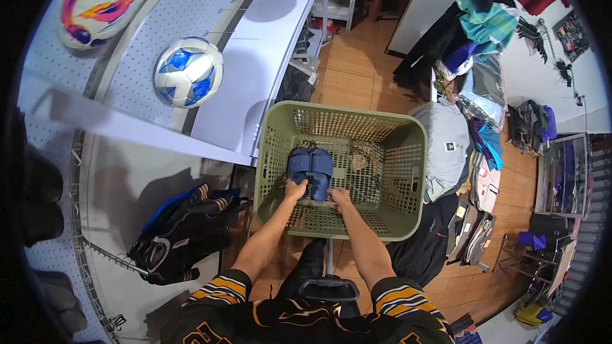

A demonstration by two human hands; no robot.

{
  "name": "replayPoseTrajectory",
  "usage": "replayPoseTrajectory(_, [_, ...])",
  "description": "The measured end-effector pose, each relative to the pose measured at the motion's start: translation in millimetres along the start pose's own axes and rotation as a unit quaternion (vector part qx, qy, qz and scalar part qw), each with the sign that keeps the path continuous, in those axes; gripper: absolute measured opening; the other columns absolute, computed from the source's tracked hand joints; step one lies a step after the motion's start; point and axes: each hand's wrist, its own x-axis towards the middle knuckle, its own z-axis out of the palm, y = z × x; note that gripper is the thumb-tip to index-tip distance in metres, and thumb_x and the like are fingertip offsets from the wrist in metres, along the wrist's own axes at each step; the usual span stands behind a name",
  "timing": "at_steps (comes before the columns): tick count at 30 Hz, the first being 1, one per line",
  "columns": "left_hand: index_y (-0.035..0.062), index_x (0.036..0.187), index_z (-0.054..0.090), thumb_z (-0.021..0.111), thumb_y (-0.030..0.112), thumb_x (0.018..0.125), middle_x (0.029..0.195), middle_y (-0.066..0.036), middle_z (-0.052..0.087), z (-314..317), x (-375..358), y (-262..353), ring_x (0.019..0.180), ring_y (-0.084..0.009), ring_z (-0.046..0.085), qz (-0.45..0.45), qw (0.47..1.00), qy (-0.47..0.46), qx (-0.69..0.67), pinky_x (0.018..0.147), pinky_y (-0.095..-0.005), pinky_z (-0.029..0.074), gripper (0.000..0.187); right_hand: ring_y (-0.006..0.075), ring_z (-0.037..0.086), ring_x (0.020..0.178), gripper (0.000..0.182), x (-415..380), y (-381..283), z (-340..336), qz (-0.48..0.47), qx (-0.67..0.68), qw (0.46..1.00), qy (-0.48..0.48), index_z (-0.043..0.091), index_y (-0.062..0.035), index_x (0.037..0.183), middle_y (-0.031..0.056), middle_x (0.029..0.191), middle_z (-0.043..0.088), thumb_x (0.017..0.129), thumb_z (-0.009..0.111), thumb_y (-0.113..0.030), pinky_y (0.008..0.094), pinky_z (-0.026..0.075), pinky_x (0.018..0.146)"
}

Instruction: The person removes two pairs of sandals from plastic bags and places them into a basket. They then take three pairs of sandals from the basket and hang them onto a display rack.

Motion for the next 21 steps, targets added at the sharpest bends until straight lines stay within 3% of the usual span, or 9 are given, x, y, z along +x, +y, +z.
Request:
replayPoseTrajectory(1, [-0.0034, 0.16, 0.012, 0.068, 0.044, 0.095, 0.166, -0.024, 0.02, 5, 9, -4, 0.152, -0.0399, 0.025, -0.043, 0.999, 0.0, -0.001, 0.125, -0.0497, 0.028, 0.098, 0.0319, 0.059, 0.124, 0.046, 9, -1, 0, 0.021, -0.01, 0.999, -0.042, 0.054, -0.0016, 0.143, 0.0198, 0.144, 0.053, 0.098, 0.061, -0.013, 0.0427, 0.063, 0.082])
replayPoseTrajectory(3, [-0.0033, 0.161, 0.003, 0.071, 0.042, 0.093, 0.168, -0.024, 0.01, 20, 42, -24, 0.154, -0.0408, 0.019, -0.105, 0.994, -0.004, 0.005, 0.126, -0.0496, 0.026, 0.106, 0.0324, 0.055, 0.128, 0.053, 12, -6, 8, 0.039, -0.043, 0.998, -0.019, 0.048, -0.002, 0.148, 0.0187, 0.148, 0.049, 0.098, 0.062, -0.014, 0.0433, 0.062, 0.085])
replayPoseTrajectory(5, [-0.0038, 0.16, 0.003, 0.073, 0.04, 0.093, 0.167, -0.025, 0.011, 27, 55, -35, 0.153, -0.0407, 0.02, -0.121, 0.993, 0.007, 0.0, 0.126, -0.0499, 0.026, 0.106, 0.0337, 0.048, 0.136, 0.068, 24, -2, 15, 0.048, -0.057, 0.997, -0.021, 0.034, -0.0057, 0.157, 0.019, 0.155, 0.04, 0.097, 0.065, -0.013, 0.0427, 0.061, 0.09])
replayPoseTrajectory(9, [-0.0055, 0.159, 0.01, 0.076, 0.036, 0.091, 0.165, -0.027, 0.019, 33, 65, -43, 0.15, -0.0416, 0.029, -0.103, 0.994, 0.011, 0.025, 0.124, -0.0489, 0.031, 0.104, 0.0316, 0.046, 0.139, 0.082, 44, 6, 21, 0.05, -0.069, 0.995, -0.061, 0.024, -0.0068, 0.161, 0.0185, 0.155, 0.041, 0.094, 0.071, -0.012, 0.0407, 0.057, 0.091])
replayPoseTrajectory(12, [-0.009, 0.156, 0.016, 0.081, 0.038, 0.085, 0.158, -0.03, 0.032, 38, 87, -60, 0.142, -0.0413, 0.041, -0.093, 0.992, -0.01, 0.079, 0.119, -0.0458, 0.037, 0.107, 0.0289, 0.062, 0.118, 0.08, 49, 12, 26, 0.023, -0.098, 0.995, -0.018, 0.026, -0.0042, 0.16, 0.0178, 0.147, 0.05, 0.094, 0.071, -0.011, 0.0386, 0.059, 0.081])
replayPoseTrajectory(15, [-0.0108, 0.152, 0.025, 0.084, 0.032, 0.081, 0.151, -0.031, 0.043, 38, 97, -74, 0.134, -0.0431, 0.05, -0.056, 0.991, -0.023, 0.121, 0.115, -0.0448, 0.042, 0.102, 0.0237, 0.069, 0.081, 0.078, 45, 9, 21, 0.006, -0.114, 0.993, -0.024, 0.029, -0.0007, 0.158, 0.019, 0.131, 0.062, 0.093, 0.072, -0.007, 0.0352, 0.057, 0.065])
replayPoseTrajectory(18, [-0.0104, 0.146, 0.032, 0.082, 0.023, 0.081, 0.141, -0.029, 0.052, 26, 57, -48, 0.128, -0.0441, 0.055, -0.037, 0.995, 0.034, 0.091, 0.111, -0.0442, 0.046, 0.088, 0.0179, 0.059, 0.056, 0.073, 91, 36, 14, -0.049, -0.094, 0.994, -0.016, 0.036, 0.0021, 0.153, 0.0173, 0.108, 0.07, 0.09, 0.073, -0.002, 0.033, 0.05, 0.053])
replayPoseTrajectory(21, [-0.0085, 0.141, 0.036, 0.076, 0.013, 0.081, 0.134, -0.027, 0.055, 36, 72, -62, 0.123, -0.0412, 0.059, -0.015, 0.996, 0.065, -0.057, 0.106, -0.0476, 0.05, 0.076, 0.0156, 0.058, 0.057, 0.068, 25, -5, 8, -0.065, -0.175, 0.982, 0.013, 0.042, 0.0045, 0.146, 0.0153, 0.093, 0.07, 0.088, 0.075, 0.001, 0.0329, 0.046, 0.051])
